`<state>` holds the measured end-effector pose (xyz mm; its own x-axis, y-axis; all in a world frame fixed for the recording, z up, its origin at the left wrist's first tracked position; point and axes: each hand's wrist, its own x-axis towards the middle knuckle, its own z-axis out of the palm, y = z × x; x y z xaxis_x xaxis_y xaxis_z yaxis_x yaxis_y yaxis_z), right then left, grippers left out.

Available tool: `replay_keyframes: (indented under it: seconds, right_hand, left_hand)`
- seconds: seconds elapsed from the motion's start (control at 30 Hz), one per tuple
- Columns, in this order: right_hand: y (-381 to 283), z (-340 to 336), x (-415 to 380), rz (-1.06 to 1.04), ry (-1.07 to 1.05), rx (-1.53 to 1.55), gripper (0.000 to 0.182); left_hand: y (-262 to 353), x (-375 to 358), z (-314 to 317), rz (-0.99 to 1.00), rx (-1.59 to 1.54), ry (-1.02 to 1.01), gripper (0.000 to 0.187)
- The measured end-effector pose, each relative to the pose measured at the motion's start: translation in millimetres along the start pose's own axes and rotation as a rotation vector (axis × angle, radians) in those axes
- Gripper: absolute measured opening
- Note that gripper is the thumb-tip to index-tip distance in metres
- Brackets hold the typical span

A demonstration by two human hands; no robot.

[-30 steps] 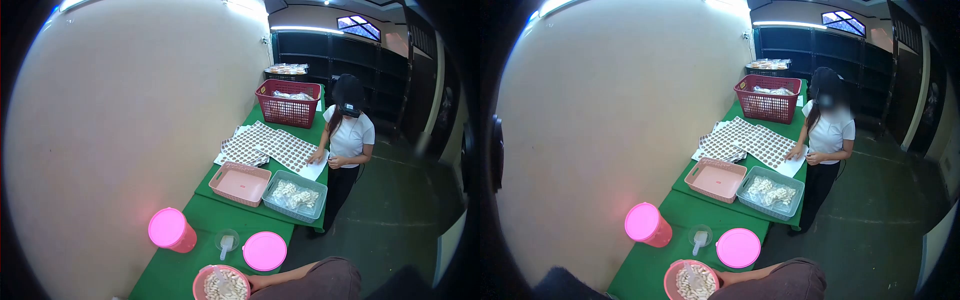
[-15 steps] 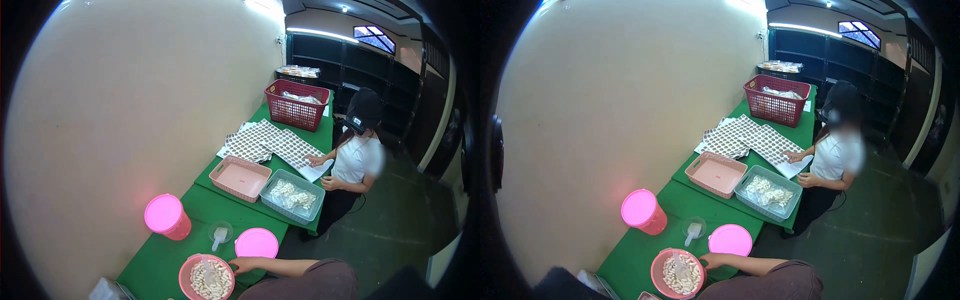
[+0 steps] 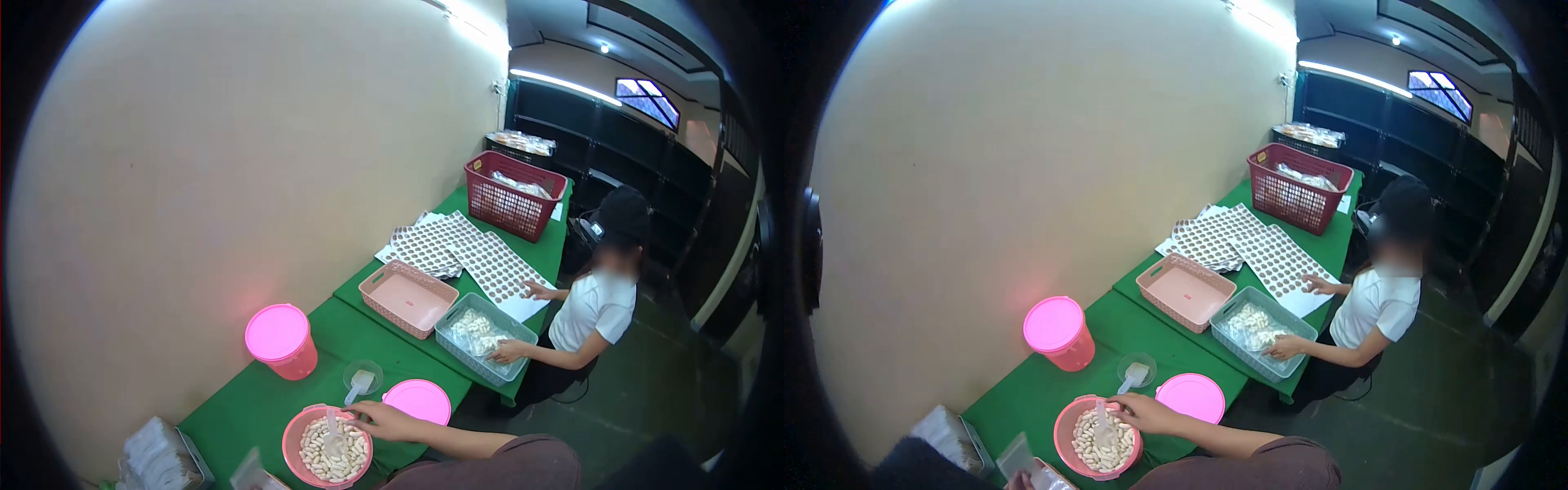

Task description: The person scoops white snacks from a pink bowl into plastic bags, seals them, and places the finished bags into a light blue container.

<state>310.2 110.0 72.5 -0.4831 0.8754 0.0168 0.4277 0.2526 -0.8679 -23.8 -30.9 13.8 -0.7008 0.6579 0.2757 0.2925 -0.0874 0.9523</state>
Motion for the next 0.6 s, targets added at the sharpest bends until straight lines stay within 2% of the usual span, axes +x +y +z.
replay_keyframes:
  seconds: [0.03, 0.07, 0.13, 0.17, 0.2, 0.23, 0.27, 0.3, 0.33, 0.37, 0.43, 0.47, 0.5, 0.57, 0.6]
  right_hand:
    - [-13.2, 0.2, 1.0, -0.064, -0.009, 0.141, 0.048]
    - [-33.7, 0.9, -2.2, -0.113, 0.005, 0.274, 0.045]
    - [-49.8, 4.2, -4.9, -0.191, -0.084, 0.331, 0.042]
    - [-52.5, 7.1, -3.9, -0.263, -0.161, 0.398, 0.039]
    - [-28.3, 23.0, 4.1, -0.396, -0.146, 0.378, 0.028]
    - [-25.3, 25.2, 3.0, -0.408, -0.143, 0.370, 0.028]
    - [-25.9, 23.2, 1.1, -0.366, -0.146, 0.358, 0.024]
    - [-26.8, 21.1, 0.1, -0.325, -0.151, 0.350, 0.020]
    - [-30.9, 19.5, -2.6, -0.339, -0.163, 0.348, 0.017]
    - [-33.6, 18.6, -4.5, -0.350, -0.168, 0.350, 0.017]
    - [-36.4, 20.2, -6.0, -0.301, -0.361, 0.254, 0.017]
    - [-32.8, 27.9, -6.4, -0.391, -0.332, 0.291, 0.017]
    - [-29.7, 35.5, -6.3, -0.394, -0.344, 0.292, 0.017]
    - [-31.3, 44.4, -4.0, -0.487, -0.099, 0.304, 0.023]
    - [-36.9, 43.1, -5.4, -0.361, -0.063, 0.336, 0.027]
  left_hand:
    - [5.7, -3.2, 8.8, 0.001, -0.108, -0.098, 0.023]
    - [44.8, -5.4, 16.5, -0.045, 0.149, -0.289, 0.023]
    - [39.7, 3.6, 26.7, 0.579, 0.336, -0.619, 0.021]
    - [90.6, -15.1, 40.4, -0.109, 0.083, -0.745, 0.021]
    - [93.0, -17.2, 44.6, -0.123, 0.075, -0.822, 0.024]
    - [95.0, -16.8, 49.7, -0.132, 0.066, -0.901, 0.028]
    - [100.9, -18.4, 54.0, -0.118, 0.062, -0.895, 0.028]
    - [109.2, -20.7, 54.8, -0.024, 0.076, -0.872, 0.033]
    - [114.2, -21.5, 54.4, 0.067, 0.095, -0.847, 0.038]
    - [112.7, -21.4, 54.9, 0.073, 0.100, -0.838, 0.038]
    - [105.9, -22.5, 53.3, 0.097, -0.192, -0.894, 0.051]
    - [109.1, -22.0, 52.0, -0.063, -0.226, -0.903, 0.041]
    - [99.4, -22.2, 52.3, -0.066, -0.226, -0.890, 0.041]
    - [84.0, -19.4, 56.9, 0.026, -0.010, -0.686, 0.024]
    - [93.1, -20.8, 58.8, 0.043, -0.038, -0.538, 0.013]
